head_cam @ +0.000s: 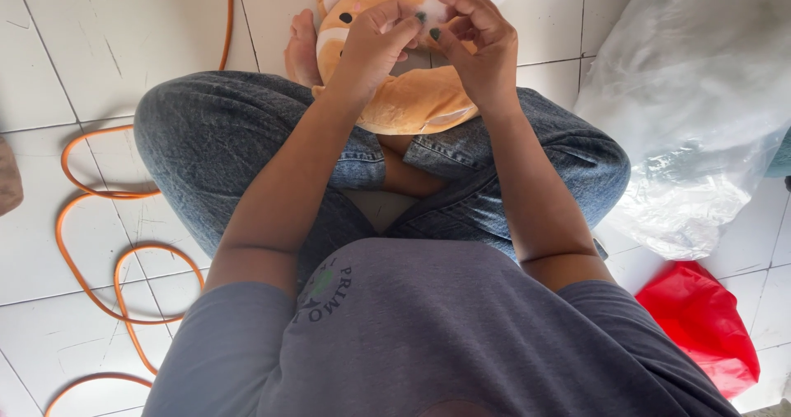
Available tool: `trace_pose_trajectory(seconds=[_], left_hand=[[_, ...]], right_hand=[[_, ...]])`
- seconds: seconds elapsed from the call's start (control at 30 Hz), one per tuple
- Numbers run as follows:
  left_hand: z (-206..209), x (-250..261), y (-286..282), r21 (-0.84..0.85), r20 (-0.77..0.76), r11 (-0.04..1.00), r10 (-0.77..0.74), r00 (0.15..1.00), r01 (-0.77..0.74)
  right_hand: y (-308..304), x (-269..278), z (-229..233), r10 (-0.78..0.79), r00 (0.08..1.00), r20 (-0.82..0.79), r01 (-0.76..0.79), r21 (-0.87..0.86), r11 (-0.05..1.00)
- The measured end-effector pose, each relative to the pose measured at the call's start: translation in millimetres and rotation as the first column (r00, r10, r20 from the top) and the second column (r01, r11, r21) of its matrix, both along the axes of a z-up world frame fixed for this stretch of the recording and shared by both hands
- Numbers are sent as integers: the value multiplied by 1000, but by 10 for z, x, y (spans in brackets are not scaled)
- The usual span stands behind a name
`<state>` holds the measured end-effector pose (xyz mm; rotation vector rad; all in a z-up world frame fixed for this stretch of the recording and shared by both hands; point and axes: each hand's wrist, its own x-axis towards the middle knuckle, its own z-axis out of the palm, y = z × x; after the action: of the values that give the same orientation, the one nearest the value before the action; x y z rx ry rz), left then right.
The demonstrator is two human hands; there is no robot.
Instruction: Hand-sewing a seam on a fox-shaped plush neck pillow to finish its assembly.
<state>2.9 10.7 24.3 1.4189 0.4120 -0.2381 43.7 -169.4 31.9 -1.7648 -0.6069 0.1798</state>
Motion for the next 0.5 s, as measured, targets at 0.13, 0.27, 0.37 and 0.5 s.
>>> trace_pose_trajectory(seconds=[0.13,0.27,0.37,0.5], left_hand=[[9,41,10,3,-86,1000,8,996,-8],[31,45,23,-83,-210,993,63,976,-82],[164,22,29,-79,-113,995,-66,991,57],[123,56,6,-108,-183,986,-144,973,125]], right_hand=[[43,-33,68,122,990,-77,-115,90,989],[13,5,59,45,995,94,-41,-53,998],[-49,60,17,102,993,58,-100,-35,994],[-12,65,57,177,983,41,-178,2,984]])
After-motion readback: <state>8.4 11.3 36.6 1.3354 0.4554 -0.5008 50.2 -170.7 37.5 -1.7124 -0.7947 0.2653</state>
